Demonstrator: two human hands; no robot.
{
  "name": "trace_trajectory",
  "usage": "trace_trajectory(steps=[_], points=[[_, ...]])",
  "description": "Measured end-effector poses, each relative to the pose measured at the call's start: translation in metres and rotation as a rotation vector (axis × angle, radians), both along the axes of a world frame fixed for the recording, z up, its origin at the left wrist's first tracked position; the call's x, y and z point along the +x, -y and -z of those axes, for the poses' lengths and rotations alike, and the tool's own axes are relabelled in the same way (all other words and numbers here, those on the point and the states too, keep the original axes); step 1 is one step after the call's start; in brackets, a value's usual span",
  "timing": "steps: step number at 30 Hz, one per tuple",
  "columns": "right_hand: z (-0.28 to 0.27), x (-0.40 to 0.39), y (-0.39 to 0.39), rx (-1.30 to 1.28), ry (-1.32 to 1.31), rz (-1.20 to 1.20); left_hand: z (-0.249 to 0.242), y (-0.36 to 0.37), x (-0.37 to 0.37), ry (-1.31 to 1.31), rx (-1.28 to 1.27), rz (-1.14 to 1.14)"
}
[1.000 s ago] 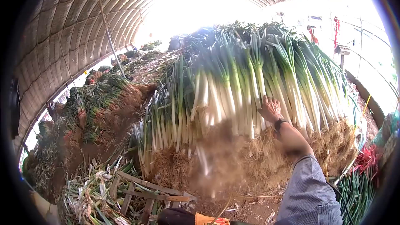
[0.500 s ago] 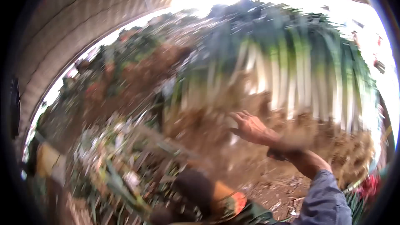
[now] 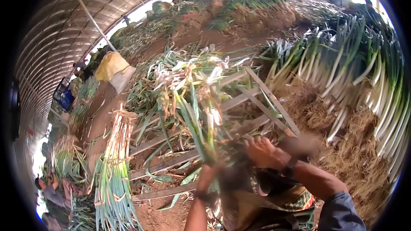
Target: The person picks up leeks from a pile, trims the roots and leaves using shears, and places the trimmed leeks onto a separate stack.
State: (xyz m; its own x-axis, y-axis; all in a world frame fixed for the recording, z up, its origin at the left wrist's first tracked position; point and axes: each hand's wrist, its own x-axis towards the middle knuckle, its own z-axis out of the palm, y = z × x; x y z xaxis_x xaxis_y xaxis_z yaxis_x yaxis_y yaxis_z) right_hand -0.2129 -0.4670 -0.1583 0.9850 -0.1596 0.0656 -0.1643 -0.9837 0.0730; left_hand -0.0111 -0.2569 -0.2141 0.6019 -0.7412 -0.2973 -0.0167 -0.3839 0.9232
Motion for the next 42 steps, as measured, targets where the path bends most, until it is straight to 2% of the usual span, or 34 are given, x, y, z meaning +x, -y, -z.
trace_trajectory(steps=[3, 5, 6, 8, 9, 10, 11, 13, 14, 15, 17, 18, 20, 21, 22, 23, 24, 25, 26, 27, 28, 29, 30, 31, 33, 34, 37, 39, 41, 42], points=[[0.053, 0.009, -0.008, -0.287, 0.074, -0.046, 0.027, 0.008, 0.01, 0.156, 0.166, 0.04], [0.089, 0.023, -0.016, -0.163, -0.134, 0.179, 0.053, 0.01, 0.013, 0.252, 0.286, 0.077], [0.081, 0.019, -0.016, -0.222, -0.091, 0.124, 0.069, 0.01, 0.015, 0.256, 0.246, 0.029], [0.064, 0.022, -0.01, 0.035, -0.144, 0.15, 0.104, 0.01, 0.023, 0.247, 0.175, -0.041], [0.03, 0.029, -0.011, 0.165, -0.171, 0.162, 0.091, 0.012, 0.024, 0.233, 0.146, -0.066], [-0.008, 0.035, -0.006, 0.478, -0.282, 0.246, 0.079, 0.014, 0.022, 0.325, 0.197, -0.169], [-0.007, 0.04, 0.006, 0.587, -0.334, 0.238, 0.054, 0.015, 0.025, 0.325, 0.215, -0.192], [-0.035, 0.051, 0.016, 0.864, -0.256, 0.211, 0.024, 0.01, 0.039, 0.332, 0.256, -0.233], [-0.045, 0.054, 0.018, 0.952, -0.159, 0.192, 0.033, 0.006, 0.05, 0.364, 0.224, -0.247], [-0.041, 0.06, 0.025, 1.026, -0.18, 0.15, 0.018, 0.004, 0.055, 0.296, 0.233, -0.214], [-0.036, 0.078, 0.031, 0.98, -0.264, 0.19, -0.008, 0.001, 0.069, 0.16, 0.248, -0.152], [-0.034, 0.09, 0.032, 1.076, -0.273, 0.184, 0.001, -0.001, 0.085, 0.123, 0.288, -0.067], [-0.029, 0.125, 0.032, 1.202, -0.334, 0.185, -0.005, 0.007, 0.11, 0.266, 0.292, -0.011], [-0.025, 0.145, 0.032, 1.229, -0.387, 0.192, -0.017, 0.016, 0.126, 0.276, 0.186, -0.039], [-0.025, 0.17, 0.031, 1.157, -0.363, 0.07, -0.029, 0.025, 0.141, 0.287, 0.079, -0.06], [-0.034, 0.205, 0.029, 0.982, -0.251, -0.152, -0.052, 0.038, 0.163, 0.234, -0.131, -0.128], [-0.044, 0.242, 0.029, 0.756, -0.087, -0.356, -0.095, 0.053, 0.191, 0.342, -0.122, -0.157], [-0.061, 0.272, 0.028, 0.672, 0.022, -0.414, -0.165, 0.054, 0.186, 0.266, -0.167, -0.303], [-0.08, 0.298, 0.03, 0.637, 0.092, -0.444, -0.213, 0.049, 0.195, 0.458, -0.15, -0.3], [-0.108, 0.318, 0.032, 0.686, 0.145, -0.423, -0.26, 0.045, 0.205, 0.653, -0.122, -0.314], [-0.131, 0.331, 0.036, 0.802, 0.177, -0.354, -0.267, 0.032, 0.238, 0.947, -0.299, -0.361], [-0.15, 0.338, 0.038, 0.933, 0.19, -0.263, -0.297, 0.018, 0.213, 0.99, -0.397, -0.46], [-0.164, 0.339, 0.034, 1.037, 0.194, -0.177, -0.313, 0.0, 0.202, 1.223, -0.354, -0.556], [-0.183, 0.322, 0.019, 1.165, 0.122, 0.103, -0.318, -0.017, 0.196, 1.46, -0.308, -0.643], [-0.175, 0.313, 0.022, 0.721, -0.169, 0.019, -0.289, -0.055, 0.182, 1.516, -0.201, -0.612], [-0.172, 0.296, 0.015, 0.785, -0.192, 0.044, -0.27, -0.077, 0.173, 1.549, -0.155, -0.603], [-0.129, 0.237, 0.008, 0.956, -0.242, 0.038, -0.165, -0.138, 0.126, 1.19, 0.108, -0.531], [-0.095, 0.195, 0.013, 0.936, -0.295, 0.032, -0.096, -0.176, 0.08, 0.965, 0.364, -0.538], [-0.095, 0.155, 0.009, 0.967, -0.334, 0.053, 0.006, -0.233, 0.034, 0.929, 0.238, -0.486], [-0.089, 0.137, 0.011, 1.017, -0.301, 0.051, 0.035, -0.249, 0.0, 0.849, 0.216, -0.447]])
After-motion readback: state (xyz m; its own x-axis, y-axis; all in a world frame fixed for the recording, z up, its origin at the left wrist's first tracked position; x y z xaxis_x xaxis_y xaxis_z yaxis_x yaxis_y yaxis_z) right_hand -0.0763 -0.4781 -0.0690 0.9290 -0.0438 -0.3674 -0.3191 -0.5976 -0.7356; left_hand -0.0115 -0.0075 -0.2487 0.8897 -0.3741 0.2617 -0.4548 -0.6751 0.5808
